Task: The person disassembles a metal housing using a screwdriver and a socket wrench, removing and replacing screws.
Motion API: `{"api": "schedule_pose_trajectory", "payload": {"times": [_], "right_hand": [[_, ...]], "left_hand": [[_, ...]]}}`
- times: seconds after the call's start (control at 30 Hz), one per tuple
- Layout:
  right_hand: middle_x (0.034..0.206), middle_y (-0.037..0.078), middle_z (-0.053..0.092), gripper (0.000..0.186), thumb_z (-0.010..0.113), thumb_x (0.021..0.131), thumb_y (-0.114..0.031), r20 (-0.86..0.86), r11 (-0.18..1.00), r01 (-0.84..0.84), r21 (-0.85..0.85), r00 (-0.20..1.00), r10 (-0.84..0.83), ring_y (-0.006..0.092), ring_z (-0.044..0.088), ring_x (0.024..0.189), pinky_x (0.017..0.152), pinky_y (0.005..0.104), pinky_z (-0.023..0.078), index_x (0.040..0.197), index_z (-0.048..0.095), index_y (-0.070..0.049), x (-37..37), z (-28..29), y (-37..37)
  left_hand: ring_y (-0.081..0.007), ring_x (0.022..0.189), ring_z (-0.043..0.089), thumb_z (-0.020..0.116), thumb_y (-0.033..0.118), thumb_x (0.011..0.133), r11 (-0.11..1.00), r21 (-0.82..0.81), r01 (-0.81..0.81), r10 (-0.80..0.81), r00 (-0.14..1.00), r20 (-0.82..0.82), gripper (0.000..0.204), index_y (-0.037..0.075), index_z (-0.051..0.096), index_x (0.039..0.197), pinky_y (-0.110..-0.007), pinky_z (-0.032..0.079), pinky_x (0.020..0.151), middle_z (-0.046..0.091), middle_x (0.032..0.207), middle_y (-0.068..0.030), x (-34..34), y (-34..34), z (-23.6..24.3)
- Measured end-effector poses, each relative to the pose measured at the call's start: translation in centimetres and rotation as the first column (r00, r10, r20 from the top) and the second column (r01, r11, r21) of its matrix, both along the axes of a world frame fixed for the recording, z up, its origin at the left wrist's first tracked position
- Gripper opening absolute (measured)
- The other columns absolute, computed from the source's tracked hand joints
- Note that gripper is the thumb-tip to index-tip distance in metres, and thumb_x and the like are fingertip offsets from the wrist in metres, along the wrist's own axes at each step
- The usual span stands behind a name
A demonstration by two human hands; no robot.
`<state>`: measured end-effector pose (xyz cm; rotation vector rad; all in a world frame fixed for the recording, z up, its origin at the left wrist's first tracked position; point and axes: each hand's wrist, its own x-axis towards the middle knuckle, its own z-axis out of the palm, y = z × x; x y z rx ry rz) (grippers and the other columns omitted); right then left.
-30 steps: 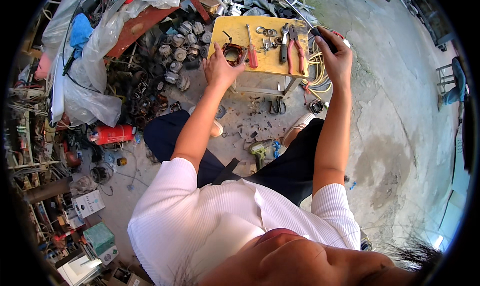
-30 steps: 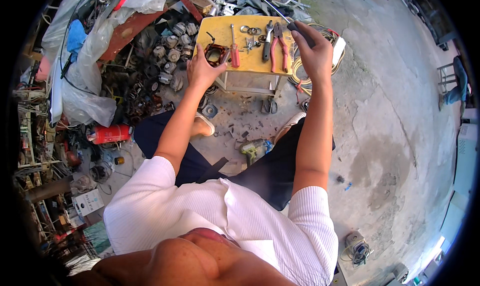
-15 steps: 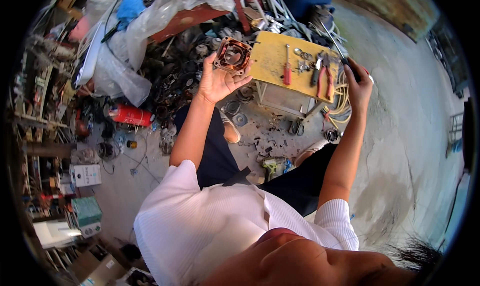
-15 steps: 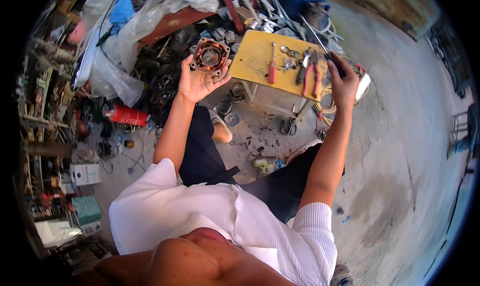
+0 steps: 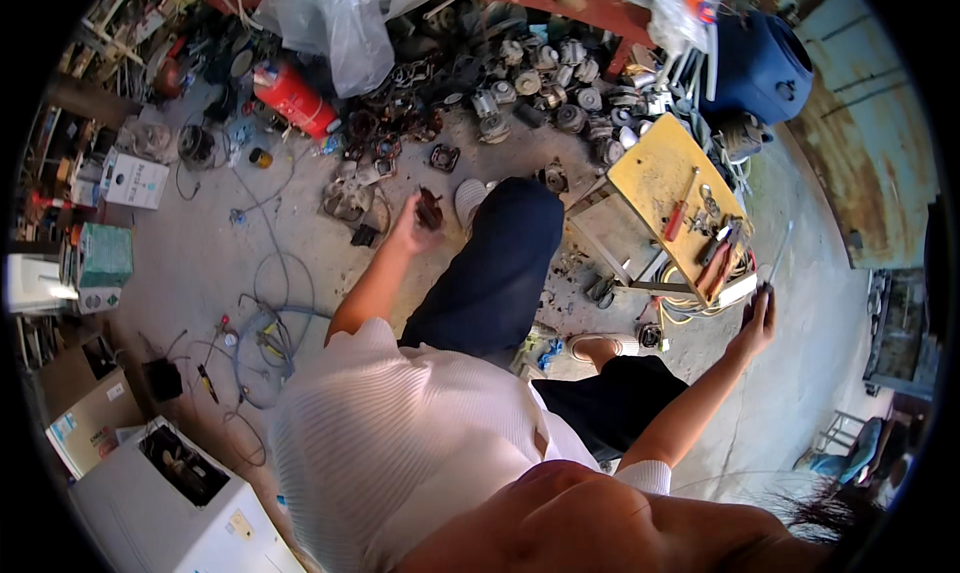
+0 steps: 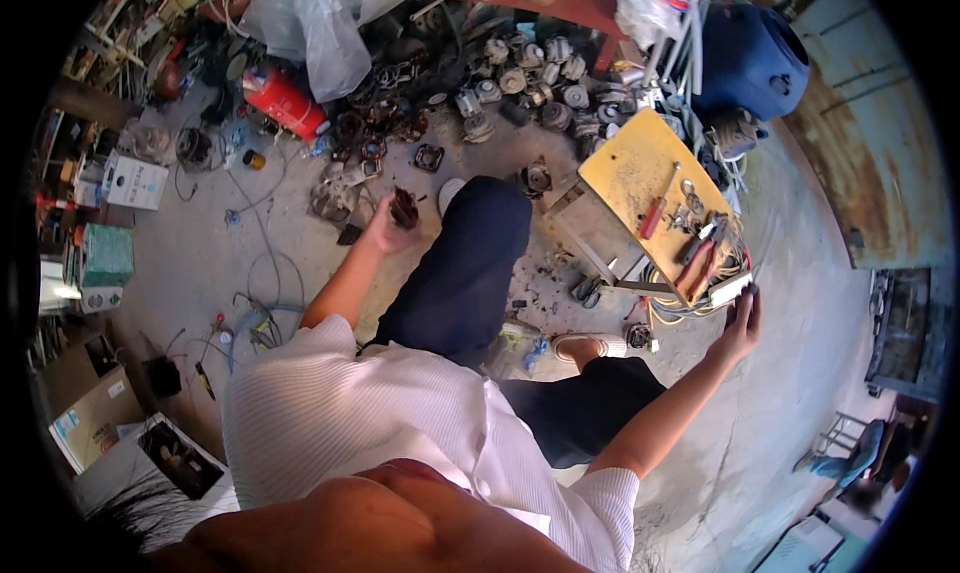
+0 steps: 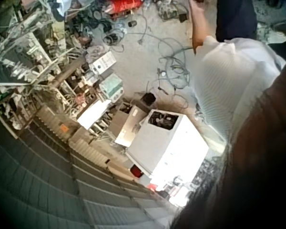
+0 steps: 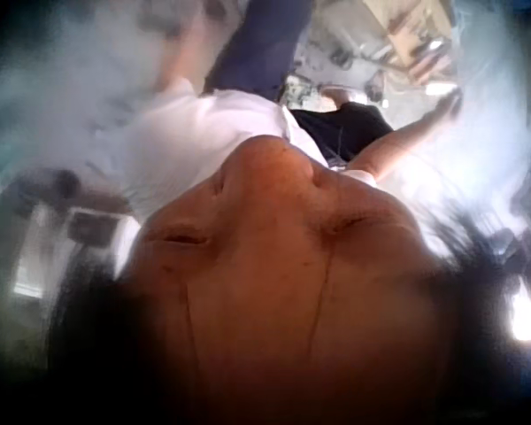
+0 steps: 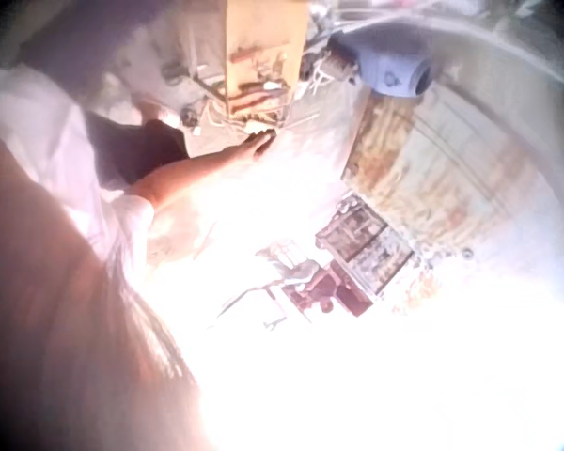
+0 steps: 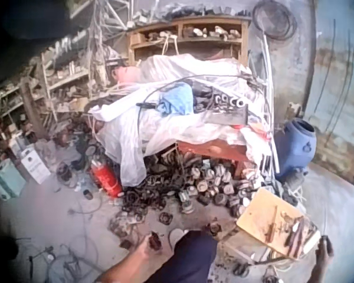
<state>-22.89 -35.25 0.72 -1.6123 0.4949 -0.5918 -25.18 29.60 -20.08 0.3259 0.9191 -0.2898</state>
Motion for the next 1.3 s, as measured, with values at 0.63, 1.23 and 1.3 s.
{"api": "schedule_pose_trajectory", "payload": {"times": [0.63,1.23,1.3], "right_hand": [[0.108,0.0,0.07,0.033,0.068,0.092,-0.022,-0.075,0.887,0.378,0.265,0.925,-0.372,0.0078,0.062,0.085,0.066,0.0218,0.048,0.122,0.064,-0.01,-9.8,-4.1,-3.8],[0.107,0.002,0.071,0.032,0.066,0.093,-0.019,-0.082,0.887,0.333,0.319,0.942,-0.324,0.0098,0.065,0.09,0.071,0.0228,0.051,0.123,0.062,-0.009,-10.4,-3.9,-4.3],[0.107,0.001,0.071,0.032,0.066,0.094,-0.02,-0.086,0.896,0.296,0.331,0.955,-0.283,0.0097,0.065,0.09,0.071,0.0237,0.051,0.123,0.063,-0.01,-9.4,-4.7,-3.8]], "left_hand": [[-0.0229,0.117,0.052,0.068,0.072,0.071,0.805,0.593,-0.009,0.132,0.977,-0.165,0.078,0.017,0.061,0.126,-0.044,0.034,0.105,0.056,0.134,-0.0038,12.1,11.5,-1.4],[-0.0319,0.076,0.066,0.05,0.056,0.09,-0.357,0.457,0.815,-0.609,0.168,-0.775,0.058,0.002,0.067,0.1,-0.047,0.05,0.072,0.068,0.09,-0.0193,-8.3,2.1,-18.3],[-0.0299,0.071,0.064,0.05,0.052,0.09,-0.431,0.568,0.701,-0.591,0.256,-0.765,0.054,0.001,0.069,0.086,-0.045,0.049,0.067,0.067,0.082,-0.0172,-8.6,6.0,-19.5]]}}
